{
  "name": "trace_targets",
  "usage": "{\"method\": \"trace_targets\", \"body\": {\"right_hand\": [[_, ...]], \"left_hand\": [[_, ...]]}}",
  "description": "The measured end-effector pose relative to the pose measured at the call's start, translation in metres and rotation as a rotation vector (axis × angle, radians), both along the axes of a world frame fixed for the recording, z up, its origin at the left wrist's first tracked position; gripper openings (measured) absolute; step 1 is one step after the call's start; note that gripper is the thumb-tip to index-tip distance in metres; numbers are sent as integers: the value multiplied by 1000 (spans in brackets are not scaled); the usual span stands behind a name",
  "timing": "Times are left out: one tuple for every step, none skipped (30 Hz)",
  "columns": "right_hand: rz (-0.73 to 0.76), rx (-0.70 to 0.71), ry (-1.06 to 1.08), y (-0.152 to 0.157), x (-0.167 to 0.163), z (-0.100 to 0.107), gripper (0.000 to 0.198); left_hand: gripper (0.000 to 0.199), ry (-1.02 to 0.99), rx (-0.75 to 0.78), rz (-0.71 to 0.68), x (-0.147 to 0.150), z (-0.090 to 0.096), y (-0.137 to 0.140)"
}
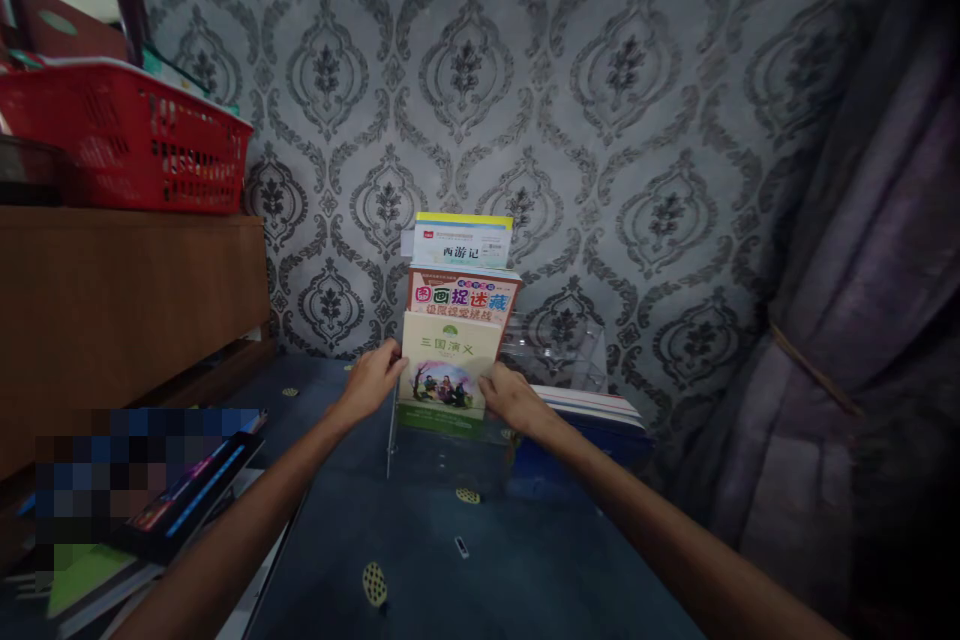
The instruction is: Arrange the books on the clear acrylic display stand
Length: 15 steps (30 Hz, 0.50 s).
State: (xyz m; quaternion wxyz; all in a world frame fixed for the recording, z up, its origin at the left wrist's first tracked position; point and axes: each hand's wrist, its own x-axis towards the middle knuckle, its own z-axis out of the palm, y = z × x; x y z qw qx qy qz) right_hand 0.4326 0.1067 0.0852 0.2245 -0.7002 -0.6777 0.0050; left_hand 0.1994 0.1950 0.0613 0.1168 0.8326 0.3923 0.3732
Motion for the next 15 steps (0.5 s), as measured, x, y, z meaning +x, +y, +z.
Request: {"method": "trace_targets", "body": {"right_hand": [[-15,-7,-3,-2,0,0,24],[-29,-8,-8,-4,-1,0,26],[-33,2,-11,-6,-1,0,28],[-22,25,-9,-9,-2,-2,31],[-6,61,-3,-12,-2,-5,35],[11,120,2,-15,-3,-9,41],[23,203,2,-18,-5,-14,47],[32,304,-4,-21,-7,-19,53],[36,407,-16,-25,-10,-24,58],[44,502,-33,-28,-14,-29,61],[62,575,-50,-32,-19,-33,63],[88,614,-66,-35,-23,-37,62],[122,626,-79,-36,-28,-40,60],[160,620,-91,-37,-32,-44,59],[201,606,-105,-36,-35,-48,57]], "left_hand": [[9,9,1,6,0,1,0],[9,15,3,11,0,1,0],[10,19,8,13,1,1,0],[10,18,15,12,1,0,0],[10,15,22,9,1,-1,1],[11,10,28,5,1,-2,1],[11,4,34,3,2,-3,1],[11,-3,38,3,2,-4,1],[11,-9,39,7,3,-5,1],[11,-14,40,13,3,-6,0],[12,-20,40,20,3,-6,-1],[12,-28,39,28,4,-7,-2],[11,-38,36,34,4,-8,-4],[11,-53,30,37,4,-10,-5],[11,-72,23,38,4,-11,-7]]}}
